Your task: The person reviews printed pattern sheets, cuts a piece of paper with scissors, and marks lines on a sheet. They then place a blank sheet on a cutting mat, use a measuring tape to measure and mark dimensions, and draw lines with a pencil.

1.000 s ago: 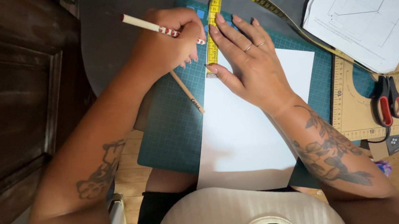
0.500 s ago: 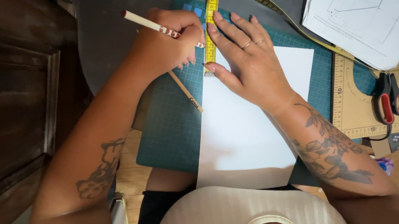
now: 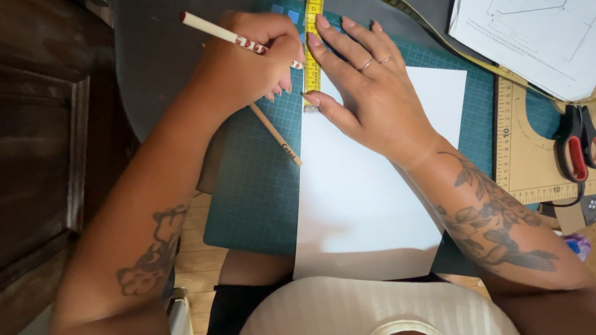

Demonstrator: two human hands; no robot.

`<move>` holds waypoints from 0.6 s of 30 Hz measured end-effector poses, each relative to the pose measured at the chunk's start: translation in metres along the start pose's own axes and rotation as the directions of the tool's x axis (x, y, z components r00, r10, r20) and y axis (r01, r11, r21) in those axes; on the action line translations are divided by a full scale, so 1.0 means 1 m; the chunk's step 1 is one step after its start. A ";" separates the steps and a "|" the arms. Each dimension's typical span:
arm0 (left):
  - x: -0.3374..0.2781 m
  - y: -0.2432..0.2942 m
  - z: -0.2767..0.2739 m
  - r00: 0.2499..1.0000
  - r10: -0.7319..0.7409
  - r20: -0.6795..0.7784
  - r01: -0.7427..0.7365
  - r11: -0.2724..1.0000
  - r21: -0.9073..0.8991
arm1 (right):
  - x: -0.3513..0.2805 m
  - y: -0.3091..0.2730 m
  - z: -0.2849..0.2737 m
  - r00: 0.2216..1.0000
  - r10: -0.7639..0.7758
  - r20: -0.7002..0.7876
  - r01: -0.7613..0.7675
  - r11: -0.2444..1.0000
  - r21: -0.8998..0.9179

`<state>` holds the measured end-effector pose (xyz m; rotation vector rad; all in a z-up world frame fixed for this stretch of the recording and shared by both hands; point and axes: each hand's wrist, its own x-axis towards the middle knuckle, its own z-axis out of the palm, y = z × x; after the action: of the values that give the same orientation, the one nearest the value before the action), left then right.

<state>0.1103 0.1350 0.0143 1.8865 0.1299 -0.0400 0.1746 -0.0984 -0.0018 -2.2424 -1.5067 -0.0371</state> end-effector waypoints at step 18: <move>0.005 -0.011 0.000 1.000 0.009 -0.019 -0.011 0.992 -0.127 | -0.001 0.003 -0.005 1.000 -0.017 -0.019 0.017 1.000 0.012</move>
<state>0.1137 0.1384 0.0032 1.7607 0.1326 -0.0080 0.1781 -0.1024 0.0012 -2.2139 -1.5120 -0.0536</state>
